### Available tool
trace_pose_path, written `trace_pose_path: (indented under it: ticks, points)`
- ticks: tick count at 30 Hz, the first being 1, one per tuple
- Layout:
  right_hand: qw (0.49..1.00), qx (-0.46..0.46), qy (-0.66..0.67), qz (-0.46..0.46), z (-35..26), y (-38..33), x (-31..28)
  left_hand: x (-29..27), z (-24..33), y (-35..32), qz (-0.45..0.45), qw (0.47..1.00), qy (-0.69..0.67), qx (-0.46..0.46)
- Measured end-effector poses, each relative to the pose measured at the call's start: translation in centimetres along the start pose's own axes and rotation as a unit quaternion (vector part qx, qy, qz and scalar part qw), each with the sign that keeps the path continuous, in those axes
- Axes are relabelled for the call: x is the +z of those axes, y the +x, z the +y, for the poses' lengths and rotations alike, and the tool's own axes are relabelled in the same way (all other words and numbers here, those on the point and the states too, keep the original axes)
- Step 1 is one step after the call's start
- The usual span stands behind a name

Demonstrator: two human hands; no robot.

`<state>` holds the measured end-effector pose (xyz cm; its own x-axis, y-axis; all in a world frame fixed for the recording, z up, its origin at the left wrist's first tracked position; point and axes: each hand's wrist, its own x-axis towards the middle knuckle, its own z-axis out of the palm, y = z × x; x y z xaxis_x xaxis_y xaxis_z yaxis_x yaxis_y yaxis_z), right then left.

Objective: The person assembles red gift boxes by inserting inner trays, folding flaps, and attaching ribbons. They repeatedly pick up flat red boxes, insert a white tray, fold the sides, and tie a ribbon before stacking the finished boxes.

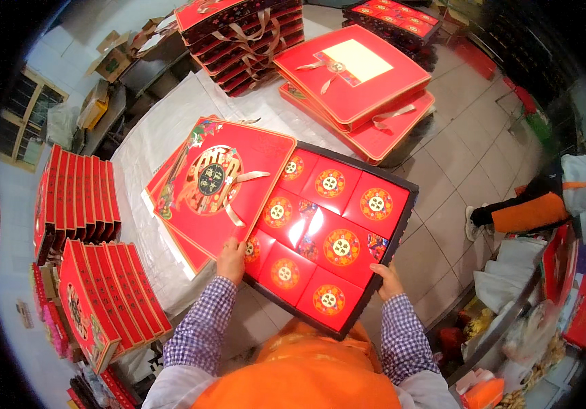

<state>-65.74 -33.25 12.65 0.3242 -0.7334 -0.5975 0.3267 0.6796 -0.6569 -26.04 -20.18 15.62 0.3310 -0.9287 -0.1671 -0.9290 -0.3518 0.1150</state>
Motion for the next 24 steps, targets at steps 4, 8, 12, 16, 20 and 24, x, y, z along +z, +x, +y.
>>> trace_pose_path:
  ticks: [4,8,12,16,20,24]
  points:
    - [0.997,0.048,0.039,0.040,2.8,1.0,1.8,0.7,-0.8,-1.3,0.021,0.998,-0.005,0.064]
    - [0.998,0.051,0.038,0.001,5.4,1.6,4.1,1.0,-2.6,-2.5,0.010,0.998,0.024,0.053]
    - [0.998,0.056,0.017,-0.028,6.6,0.7,4.1,0.5,-4.7,-4.4,-0.035,0.994,-0.093,0.034]
    - [0.996,0.087,-0.008,-0.004,6.8,0.2,3.1,5.1,-10.3,-7.0,0.350,0.892,-0.084,-0.275]
    - [0.992,0.126,0.010,-0.011,7.2,0.2,2.2,7.5,-15.3,-7.9,0.321,0.673,-0.327,-0.581]
    - [0.993,0.121,-0.002,0.010,8.4,0.7,1.2,8.9,-16.6,-9.3,0.333,0.575,-0.436,-0.607]
